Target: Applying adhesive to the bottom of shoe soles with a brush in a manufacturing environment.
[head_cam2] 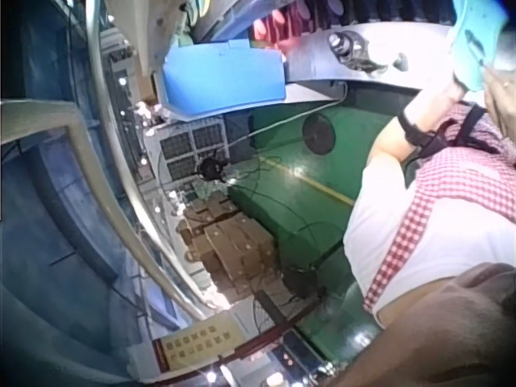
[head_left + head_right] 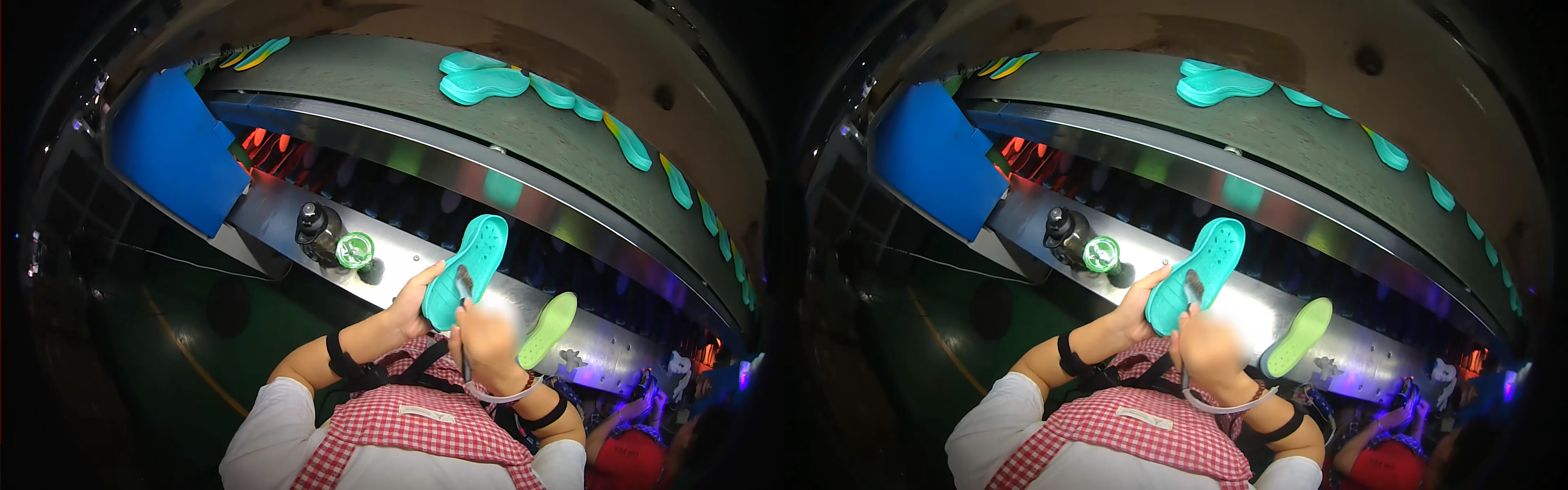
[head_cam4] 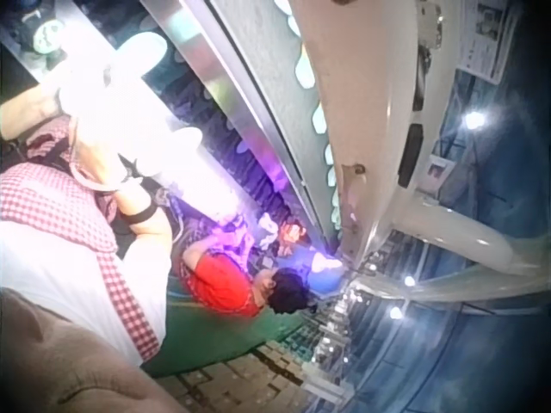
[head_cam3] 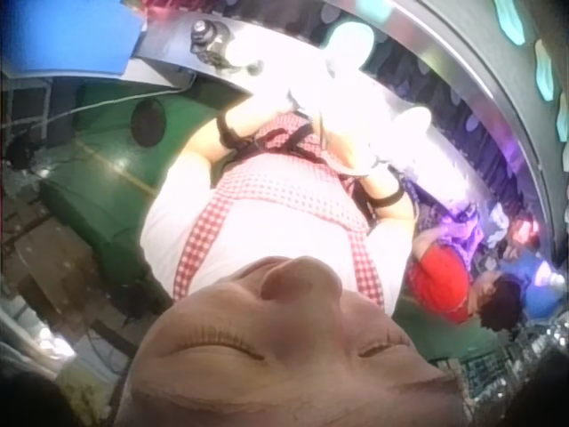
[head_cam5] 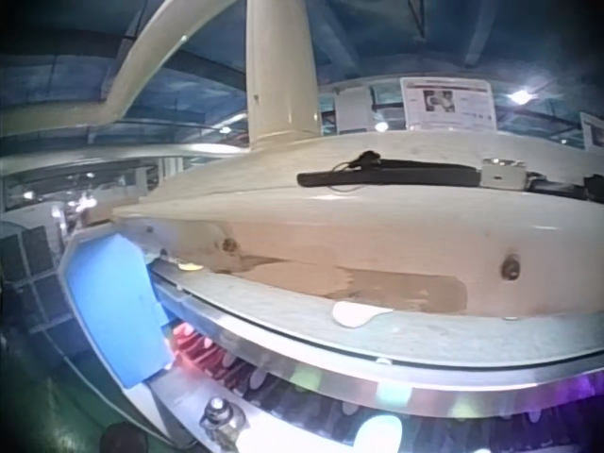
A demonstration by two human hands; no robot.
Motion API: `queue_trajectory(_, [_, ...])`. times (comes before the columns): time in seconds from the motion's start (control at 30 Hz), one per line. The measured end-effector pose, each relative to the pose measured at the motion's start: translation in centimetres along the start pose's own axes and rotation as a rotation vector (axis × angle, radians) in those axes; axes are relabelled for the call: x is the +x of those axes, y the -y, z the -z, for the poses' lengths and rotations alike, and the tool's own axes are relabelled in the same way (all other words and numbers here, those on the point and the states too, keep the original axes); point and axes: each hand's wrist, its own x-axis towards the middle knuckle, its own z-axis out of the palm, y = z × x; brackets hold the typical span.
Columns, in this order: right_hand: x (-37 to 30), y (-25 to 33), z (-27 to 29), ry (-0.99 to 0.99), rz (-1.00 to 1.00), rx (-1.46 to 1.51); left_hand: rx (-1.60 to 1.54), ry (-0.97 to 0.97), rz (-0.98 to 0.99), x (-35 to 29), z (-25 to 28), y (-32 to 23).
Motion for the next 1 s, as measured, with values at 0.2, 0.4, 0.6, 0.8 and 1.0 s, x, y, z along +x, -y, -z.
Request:
queue_trajectory(0.2, [0.6,-0.3,-0.1,0.058,-0.023,0.586,0.050,0.037,0.066,-0.5,2.6,-2.2])
queue_trajectory(0.4, [0.1,-5.3,4.7,-0.395,-0.766,1.458,0.278,0.099,0.040,-4.2,1.7,-7.2])
queue_trajectory(0.6, [-1.6,-6.6,4.9,-0.611,-0.975,1.500,0.112,0.480,-0.386,-2.5,-2.6,-22.6])
queue_trajectory(0.8, [-3.2,-5.6,3.9,-0.614,-1.029,1.575,-0.371,-0.229,-1.122,6.3,1.4,-38.6])
queue_trajectory(1.0, [-4.9,-4.3,4.4,-0.686,-1.140,1.460,2.161,-0.253,-0.895,15.9,-0.1,-36.5])
